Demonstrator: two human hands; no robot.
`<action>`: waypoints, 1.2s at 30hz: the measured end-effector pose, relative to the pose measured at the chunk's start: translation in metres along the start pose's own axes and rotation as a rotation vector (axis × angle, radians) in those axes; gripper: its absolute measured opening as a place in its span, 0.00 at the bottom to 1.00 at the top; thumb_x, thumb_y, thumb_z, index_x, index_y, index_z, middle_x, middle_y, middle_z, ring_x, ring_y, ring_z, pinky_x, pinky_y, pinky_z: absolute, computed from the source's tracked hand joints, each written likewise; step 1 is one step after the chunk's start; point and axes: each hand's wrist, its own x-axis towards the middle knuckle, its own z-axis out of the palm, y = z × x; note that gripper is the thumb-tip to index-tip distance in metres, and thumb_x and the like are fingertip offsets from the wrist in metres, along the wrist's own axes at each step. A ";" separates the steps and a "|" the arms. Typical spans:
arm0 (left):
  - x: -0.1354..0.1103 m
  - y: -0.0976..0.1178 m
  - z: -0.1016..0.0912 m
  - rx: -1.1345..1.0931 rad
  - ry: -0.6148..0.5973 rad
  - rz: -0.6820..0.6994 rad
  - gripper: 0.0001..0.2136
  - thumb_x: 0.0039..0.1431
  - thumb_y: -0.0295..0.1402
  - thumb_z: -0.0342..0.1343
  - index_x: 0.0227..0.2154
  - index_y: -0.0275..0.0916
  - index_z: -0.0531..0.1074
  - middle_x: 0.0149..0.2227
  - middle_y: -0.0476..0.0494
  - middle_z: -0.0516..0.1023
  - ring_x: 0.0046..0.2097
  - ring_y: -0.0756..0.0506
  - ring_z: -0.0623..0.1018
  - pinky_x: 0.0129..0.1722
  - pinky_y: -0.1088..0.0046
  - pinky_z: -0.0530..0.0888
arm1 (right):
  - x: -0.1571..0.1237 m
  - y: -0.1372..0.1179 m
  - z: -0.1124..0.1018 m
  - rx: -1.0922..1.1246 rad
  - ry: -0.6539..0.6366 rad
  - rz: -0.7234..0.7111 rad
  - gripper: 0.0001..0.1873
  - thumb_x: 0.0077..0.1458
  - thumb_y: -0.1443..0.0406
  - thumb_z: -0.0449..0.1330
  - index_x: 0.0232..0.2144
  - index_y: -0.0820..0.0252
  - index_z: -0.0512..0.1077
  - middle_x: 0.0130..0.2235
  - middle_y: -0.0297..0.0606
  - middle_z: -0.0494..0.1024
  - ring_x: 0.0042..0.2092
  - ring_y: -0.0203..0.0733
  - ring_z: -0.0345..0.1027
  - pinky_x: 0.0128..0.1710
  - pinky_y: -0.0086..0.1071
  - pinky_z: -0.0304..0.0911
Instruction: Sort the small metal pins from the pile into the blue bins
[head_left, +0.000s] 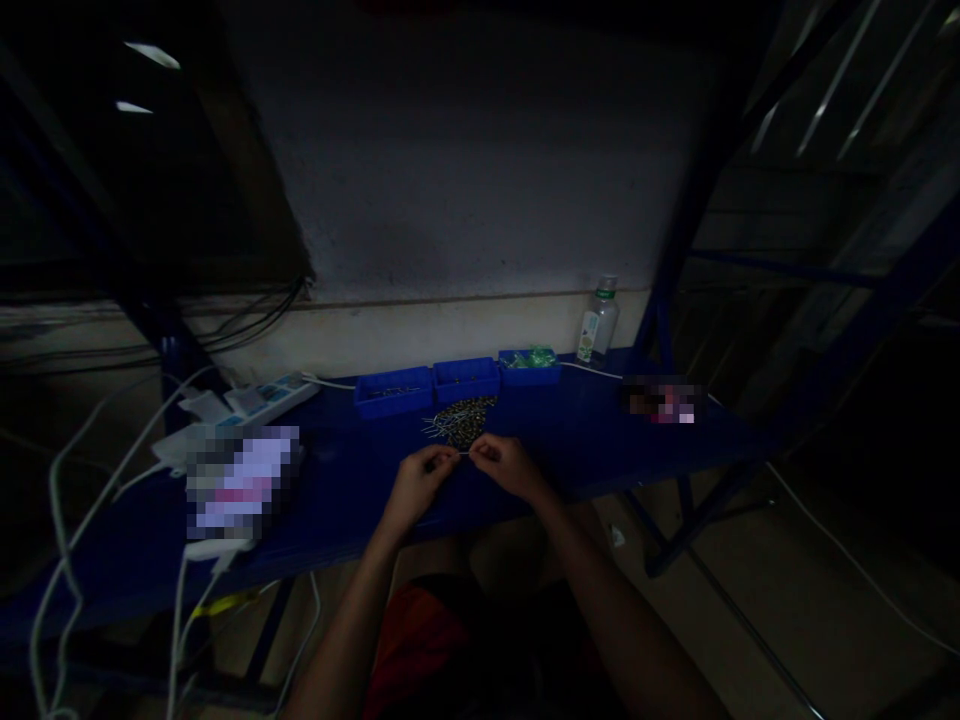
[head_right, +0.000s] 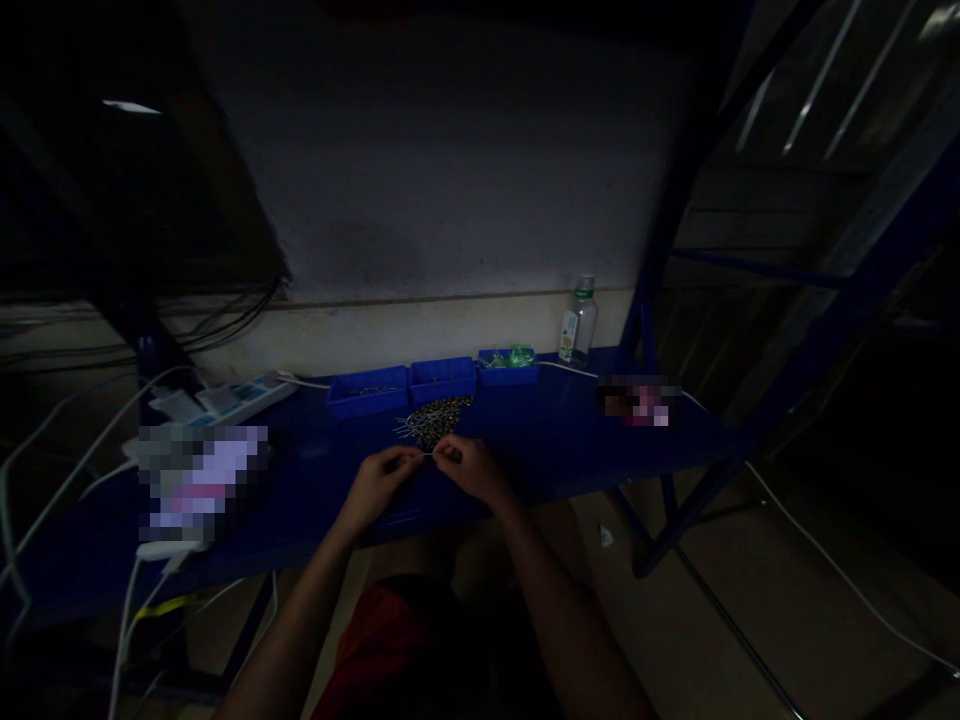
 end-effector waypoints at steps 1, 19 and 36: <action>0.000 0.000 0.000 -0.012 0.022 0.000 0.15 0.51 0.41 0.53 0.33 0.35 0.75 0.26 0.47 0.74 0.29 0.49 0.71 0.28 0.77 0.66 | 0.000 0.000 0.001 -0.025 -0.021 -0.011 0.07 0.52 0.64 0.53 0.31 0.61 0.70 0.27 0.32 0.72 0.29 0.33 0.65 0.28 0.23 0.57; -0.001 -0.002 0.000 -0.041 0.062 0.014 0.12 0.51 0.38 0.53 0.33 0.35 0.73 0.26 0.48 0.73 0.28 0.49 0.70 0.28 0.77 0.65 | -0.001 -0.007 0.000 -0.103 -0.037 -0.056 0.08 0.55 0.63 0.52 0.32 0.59 0.70 0.28 0.33 0.73 0.29 0.33 0.65 0.29 0.24 0.56; 0.001 -0.006 0.001 0.062 -0.035 0.039 0.11 0.51 0.35 0.51 0.32 0.35 0.75 0.28 0.46 0.75 0.30 0.48 0.72 0.30 0.76 0.66 | 0.000 -0.002 0.000 -0.056 0.037 -0.020 0.07 0.51 0.65 0.53 0.31 0.61 0.69 0.27 0.33 0.73 0.30 0.33 0.66 0.30 0.24 0.58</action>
